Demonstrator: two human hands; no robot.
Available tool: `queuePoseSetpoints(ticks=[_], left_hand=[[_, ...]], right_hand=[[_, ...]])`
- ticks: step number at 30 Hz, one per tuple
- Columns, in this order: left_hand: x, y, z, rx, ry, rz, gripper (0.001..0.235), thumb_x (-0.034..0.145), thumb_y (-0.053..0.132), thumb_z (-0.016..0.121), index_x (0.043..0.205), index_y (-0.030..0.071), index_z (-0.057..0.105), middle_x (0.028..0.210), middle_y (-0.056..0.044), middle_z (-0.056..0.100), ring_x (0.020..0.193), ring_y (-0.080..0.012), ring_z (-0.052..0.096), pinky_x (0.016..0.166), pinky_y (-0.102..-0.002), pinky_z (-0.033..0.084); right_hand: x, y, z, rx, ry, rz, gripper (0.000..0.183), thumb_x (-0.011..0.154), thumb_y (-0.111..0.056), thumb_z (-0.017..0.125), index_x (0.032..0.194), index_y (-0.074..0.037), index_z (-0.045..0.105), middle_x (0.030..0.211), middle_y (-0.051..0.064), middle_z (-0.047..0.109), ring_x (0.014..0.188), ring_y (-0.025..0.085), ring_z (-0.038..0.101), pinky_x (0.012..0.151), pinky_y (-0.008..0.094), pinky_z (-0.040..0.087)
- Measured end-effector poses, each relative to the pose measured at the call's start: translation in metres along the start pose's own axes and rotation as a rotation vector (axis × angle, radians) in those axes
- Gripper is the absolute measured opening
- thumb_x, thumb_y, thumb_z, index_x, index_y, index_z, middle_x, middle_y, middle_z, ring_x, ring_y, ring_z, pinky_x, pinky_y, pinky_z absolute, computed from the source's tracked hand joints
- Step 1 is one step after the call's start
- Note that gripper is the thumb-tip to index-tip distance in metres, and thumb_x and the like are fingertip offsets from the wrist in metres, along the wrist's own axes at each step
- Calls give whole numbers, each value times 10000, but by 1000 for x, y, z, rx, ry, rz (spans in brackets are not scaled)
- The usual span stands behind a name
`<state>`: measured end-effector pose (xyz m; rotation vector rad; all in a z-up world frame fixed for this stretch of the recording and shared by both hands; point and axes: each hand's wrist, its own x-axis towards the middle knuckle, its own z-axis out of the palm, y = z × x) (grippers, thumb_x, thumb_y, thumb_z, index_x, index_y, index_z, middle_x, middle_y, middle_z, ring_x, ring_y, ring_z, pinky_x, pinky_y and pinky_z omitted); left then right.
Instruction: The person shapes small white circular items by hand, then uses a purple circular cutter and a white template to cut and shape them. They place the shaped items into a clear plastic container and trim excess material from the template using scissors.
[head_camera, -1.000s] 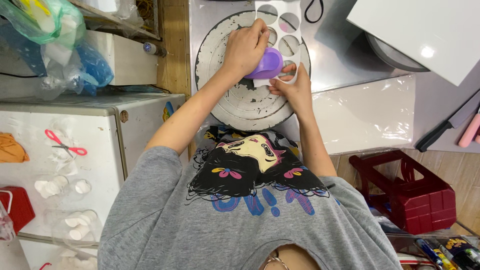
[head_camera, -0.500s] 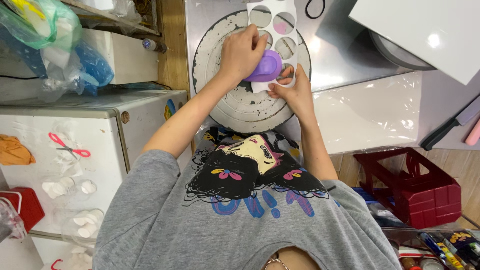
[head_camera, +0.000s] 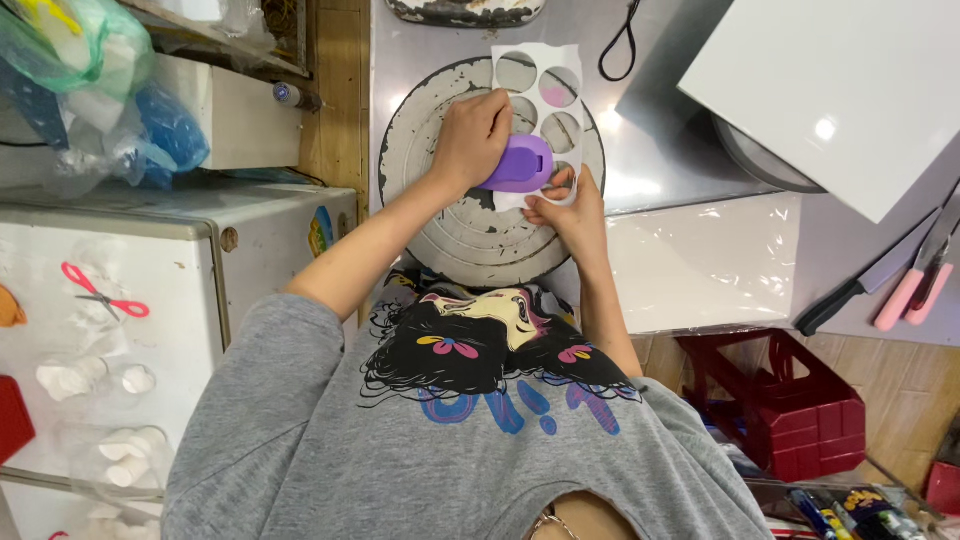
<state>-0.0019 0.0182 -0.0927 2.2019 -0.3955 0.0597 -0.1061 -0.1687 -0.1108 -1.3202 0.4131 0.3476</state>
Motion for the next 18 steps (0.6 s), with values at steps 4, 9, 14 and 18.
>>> queuePoseSetpoints(ticks=[4,9,14,18], left_hand=[[6,4,3,67,-9,-59,232,933,264,684,909,57,583,861,-92,677,760,-330,666,698,-464,501],[13,7,2,187,69,65,284,897,310,733,1032,97,601,1018,-70,659,945,-314,646,816,-460,471],[4,17,-18,226,192,226,226,901,264,734,1003,94,626,1003,-60,668,937,-304,643,807,-445,445],[-12,38,-31,167,281,121,206,987,269,683,887,90,660,846,-36,676,797,-254,654,776,-409,473]], right_hand=[[4,2,0,-30,10,-8,371,864,74,736,1078,-22,449,891,122,656,755,240,767,643,318,666],[10,-4,-14,-131,68,-75,379,849,75,764,1094,6,484,817,112,684,720,218,750,619,296,647],[-15,-24,-53,-140,107,-126,303,907,36,757,1157,71,591,893,121,733,771,201,756,673,289,647],[-51,-42,-54,-86,121,-232,350,925,22,763,1234,87,611,951,121,704,794,218,767,729,307,658]])
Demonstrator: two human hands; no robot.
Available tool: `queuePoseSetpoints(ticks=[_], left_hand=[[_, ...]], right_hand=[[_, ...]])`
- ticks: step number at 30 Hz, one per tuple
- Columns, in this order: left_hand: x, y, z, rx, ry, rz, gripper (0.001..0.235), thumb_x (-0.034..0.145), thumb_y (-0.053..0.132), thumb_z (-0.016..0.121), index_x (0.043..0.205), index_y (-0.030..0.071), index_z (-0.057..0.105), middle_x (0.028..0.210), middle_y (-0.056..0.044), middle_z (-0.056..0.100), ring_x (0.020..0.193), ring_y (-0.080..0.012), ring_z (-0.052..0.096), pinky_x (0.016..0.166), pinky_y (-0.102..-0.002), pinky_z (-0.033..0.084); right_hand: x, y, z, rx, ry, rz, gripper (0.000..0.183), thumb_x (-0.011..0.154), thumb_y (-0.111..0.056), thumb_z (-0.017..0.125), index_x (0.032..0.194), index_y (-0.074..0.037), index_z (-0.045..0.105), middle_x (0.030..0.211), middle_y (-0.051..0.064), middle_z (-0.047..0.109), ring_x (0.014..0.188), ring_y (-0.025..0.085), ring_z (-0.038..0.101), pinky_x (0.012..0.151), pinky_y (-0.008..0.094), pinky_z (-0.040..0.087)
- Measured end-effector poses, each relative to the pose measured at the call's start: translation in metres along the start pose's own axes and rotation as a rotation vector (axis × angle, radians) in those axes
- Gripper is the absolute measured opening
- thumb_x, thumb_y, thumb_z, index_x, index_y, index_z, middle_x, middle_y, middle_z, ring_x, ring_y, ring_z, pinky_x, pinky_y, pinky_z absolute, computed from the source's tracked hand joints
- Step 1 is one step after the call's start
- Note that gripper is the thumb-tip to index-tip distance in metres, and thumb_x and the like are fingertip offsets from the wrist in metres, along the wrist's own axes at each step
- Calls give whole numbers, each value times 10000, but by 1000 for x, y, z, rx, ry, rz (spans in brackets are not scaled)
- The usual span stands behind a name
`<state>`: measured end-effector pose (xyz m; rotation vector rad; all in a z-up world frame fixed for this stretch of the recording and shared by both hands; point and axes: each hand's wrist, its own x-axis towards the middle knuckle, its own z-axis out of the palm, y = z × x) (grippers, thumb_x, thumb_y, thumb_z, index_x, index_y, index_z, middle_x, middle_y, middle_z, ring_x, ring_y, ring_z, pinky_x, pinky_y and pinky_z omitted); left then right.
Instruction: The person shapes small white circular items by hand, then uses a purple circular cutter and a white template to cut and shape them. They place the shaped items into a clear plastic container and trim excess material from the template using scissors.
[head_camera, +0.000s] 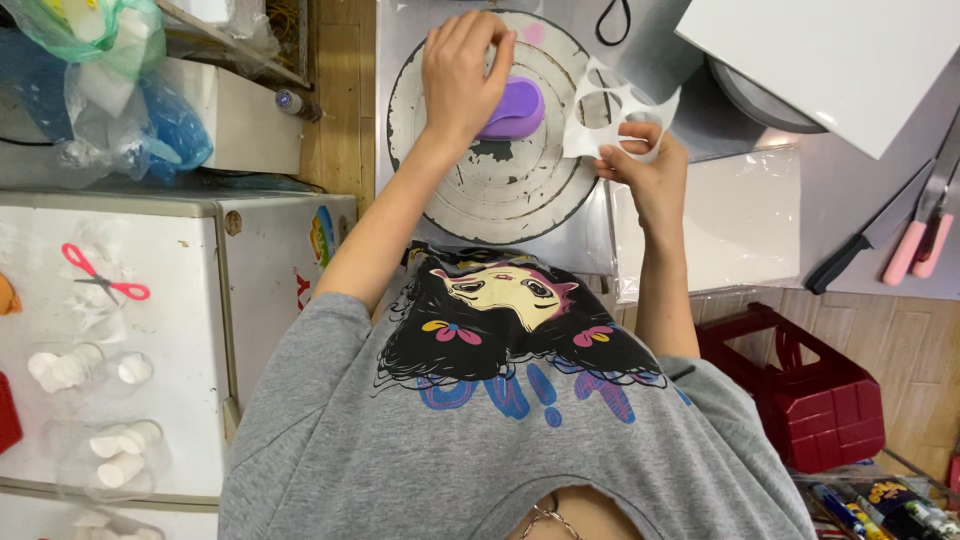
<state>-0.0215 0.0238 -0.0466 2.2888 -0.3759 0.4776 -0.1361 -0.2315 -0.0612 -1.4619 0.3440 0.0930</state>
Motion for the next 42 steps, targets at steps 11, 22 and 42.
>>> queuePoseSetpoints(ticks=[11,22,42], left_hand=[[-92,27,-65,-2220,-527,-528,1043,1001,846,191,1525,-21,436,1331,-185,614,1194,-243,637,1070,-339,509],[-156,-51,-215,-1377,-32,-487,517,1127,355,528,1421,-70,556,1367,-236,645,1218,-245,669,1039,-374,557],[-402,-321,-498,-511,360,-780,233,1024,222,610,1004,21,727,805,-40,782,671,-81,695,622,-255,535]], right_hand=[[-78,-52,90,7,-412,36,433,865,95,757,1243,45,551,936,148,723,808,225,760,734,324,649],[-105,-12,177,-155,-750,173,371,842,104,753,1162,48,572,905,148,715,778,210,749,715,307,638],[-195,174,509,6,-942,354,200,1046,-140,656,1177,10,644,1007,112,732,866,168,737,768,317,657]])
